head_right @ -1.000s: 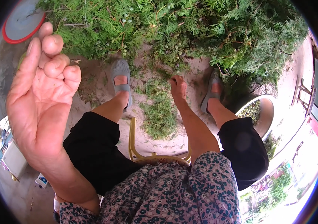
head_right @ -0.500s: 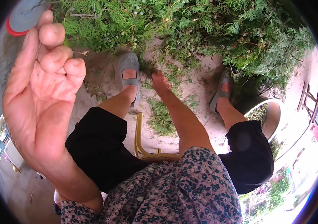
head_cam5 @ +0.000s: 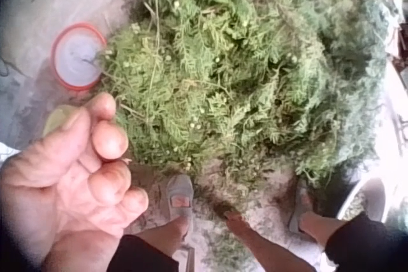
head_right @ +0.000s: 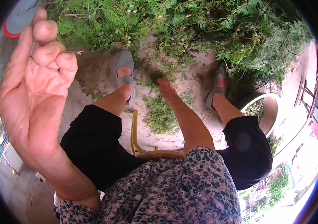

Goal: The person sits with a large pile of conifer branches and uses their hands to strip small green berries or buds from the stems. They place the collected items into a metal bowl while discarding the stripped stems onto the floor.

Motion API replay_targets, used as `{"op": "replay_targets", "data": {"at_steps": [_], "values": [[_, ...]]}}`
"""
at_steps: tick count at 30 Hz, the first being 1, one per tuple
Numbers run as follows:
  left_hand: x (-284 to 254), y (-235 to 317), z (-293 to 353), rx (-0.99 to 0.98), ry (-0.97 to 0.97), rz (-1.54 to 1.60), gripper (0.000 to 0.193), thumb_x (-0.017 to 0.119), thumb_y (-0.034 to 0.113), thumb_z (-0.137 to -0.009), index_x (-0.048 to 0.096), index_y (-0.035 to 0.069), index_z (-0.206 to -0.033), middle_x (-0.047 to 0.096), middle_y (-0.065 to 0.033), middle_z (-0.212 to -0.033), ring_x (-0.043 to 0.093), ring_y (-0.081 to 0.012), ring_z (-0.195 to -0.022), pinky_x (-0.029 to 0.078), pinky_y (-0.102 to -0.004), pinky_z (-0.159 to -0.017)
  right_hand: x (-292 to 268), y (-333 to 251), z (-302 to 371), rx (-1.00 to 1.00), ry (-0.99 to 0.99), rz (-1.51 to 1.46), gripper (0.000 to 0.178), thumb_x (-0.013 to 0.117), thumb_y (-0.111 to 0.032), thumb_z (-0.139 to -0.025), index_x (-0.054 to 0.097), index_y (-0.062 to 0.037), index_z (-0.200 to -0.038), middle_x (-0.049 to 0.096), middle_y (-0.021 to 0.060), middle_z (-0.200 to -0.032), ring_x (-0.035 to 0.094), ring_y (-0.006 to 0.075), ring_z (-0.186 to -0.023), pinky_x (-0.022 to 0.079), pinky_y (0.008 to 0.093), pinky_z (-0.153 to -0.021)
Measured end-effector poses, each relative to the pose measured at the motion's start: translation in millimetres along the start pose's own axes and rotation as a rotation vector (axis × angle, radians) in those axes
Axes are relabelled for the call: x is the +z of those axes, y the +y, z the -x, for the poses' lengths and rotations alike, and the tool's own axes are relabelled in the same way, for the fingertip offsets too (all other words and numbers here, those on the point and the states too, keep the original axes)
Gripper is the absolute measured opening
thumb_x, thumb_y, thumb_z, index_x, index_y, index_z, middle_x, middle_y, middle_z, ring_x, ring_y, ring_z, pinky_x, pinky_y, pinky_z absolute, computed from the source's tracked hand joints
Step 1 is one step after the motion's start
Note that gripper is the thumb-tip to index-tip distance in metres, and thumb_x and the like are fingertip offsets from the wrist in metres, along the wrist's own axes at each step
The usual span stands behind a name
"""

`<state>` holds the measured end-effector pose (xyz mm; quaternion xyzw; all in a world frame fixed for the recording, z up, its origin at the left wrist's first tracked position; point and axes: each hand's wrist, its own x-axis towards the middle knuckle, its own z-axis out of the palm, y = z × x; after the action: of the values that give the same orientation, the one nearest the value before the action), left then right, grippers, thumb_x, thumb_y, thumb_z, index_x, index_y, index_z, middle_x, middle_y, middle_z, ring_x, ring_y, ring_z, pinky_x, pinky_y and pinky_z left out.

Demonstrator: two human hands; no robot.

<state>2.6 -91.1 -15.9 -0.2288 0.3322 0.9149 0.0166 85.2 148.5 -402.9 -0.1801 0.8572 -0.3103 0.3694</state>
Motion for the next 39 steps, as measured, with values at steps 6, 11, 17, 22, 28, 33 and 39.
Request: {"op": "replay_targets", "data": {"at_steps": [6,11,17,22,28,33,39], "values": [[-1.0,0.4,0.5,0.013,0.012,-0.006,0.029,0.035,0.013,-0.092,0.039,-0.001,-0.117,0.052,-0.0051,-0.093,0.048,-0.0126,-0.074,0.042,-0.0325,-0.074,-49.1,24.3,5.3,0.234,0.333,-0.679,0.016,0.057,-0.004,-0.073,0.058,-0.0035,-0.089,0.058,0.0049,-0.068,0.053,0.0125,-0.060,0.044,0.0268,-0.054],[4.9,-5.5,-1.7,0.012,0.030,-0.003,0.029,0.036,0.014,-0.092,0.039,0.000,-0.117,0.052,-0.0055,-0.093,0.048,-0.0127,-0.073,0.041,-0.0317,-0.074,-77.9,44.1,-17.9,0.277,0.513,-0.504,0.015,0.062,-0.006,-0.073,0.059,-0.0045,-0.088,0.052,0.0069,-0.064,0.052,0.0141,-0.055,0.043,0.0329,-0.050],[10.3,-21.1,-4.6,0.105,-0.003,0.214,0.028,0.036,0.013,-0.092,0.041,0.000,-0.116,0.052,-0.0056,-0.093,0.049,-0.0128,-0.072,0.041,-0.0308,-0.074,-67.2,47.8,-40.1,0.079,0.649,-0.045,0.021,0.064,-0.006,-0.068,0.060,-0.0065,-0.088,0.056,0.0115,-0.078,0.054,0.0230,-0.068,0.044,0.0331,-0.060],[8.8,-13.0,-3.6,0.010,0.042,0.016,0.027,0.036,0.013,-0.092,0.043,0.000,-0.115,0.053,-0.0055,-0.092,0.049,-0.0127,-0.072,0.041,-0.0307,-0.073,-72.2,59.3,-24.3,0.119,0.648,-0.092,0.021,0.062,-0.004,-0.069,0.060,-0.0044,-0.089,0.057,0.0099,-0.074,0.055,0.0202,-0.063,0.044,0.0307,-0.057],[8.8,-7.4,-3.1,0.012,0.044,-0.009,0.027,0.037,0.012,-0.091,0.043,-0.001,-0.114,0.053,-0.0056,-0.091,0.049,-0.0123,-0.071,0.041,-0.0296,-0.073,-56.8,51.5,-28.7,-0.010,0.597,-0.240,0.019,0.061,-0.007,-0.069,0.061,-0.0080,-0.088,0.057,0.0052,-0.071,0.053,0.0136,-0.060,0.044,0.0266,-0.056],[5.8,-13.3,-4.4,0.058,0.041,0.051,0.027,0.038,0.012,-0.091,0.043,-0.001,-0.114,0.053,-0.0057,-0.091,0.049,-0.0122,-0.070,0.041,-0.0289,-0.072,-46.6,29.9,-45.5,0.049,0.531,0.047,0.020,0.067,-0.013,-0.066,0.062,-0.0131,-0.086,0.053,0.0119,-0.082,0.054,0.0297,-0.068,0.045,0.0377,-0.061],[22.4,-21.4,1.7,0.194,0.059,-0.102,0.025,0.045,0.013,-0.088,0.049,0.000,-0.110,0.056,-0.0050,-0.088,0.048,-0.0102,-0.068,0.041,-0.0253,-0.069,-87.3,-7.3,-28.2,0.385,0.151,-0.972,0.013,0.062,-0.008,-0.076,0.059,-0.0041,-0.088,0.058,0.0079,-0.077,0.056,0.0182,-0.065,0.046,0.0297,-0.057]]}}
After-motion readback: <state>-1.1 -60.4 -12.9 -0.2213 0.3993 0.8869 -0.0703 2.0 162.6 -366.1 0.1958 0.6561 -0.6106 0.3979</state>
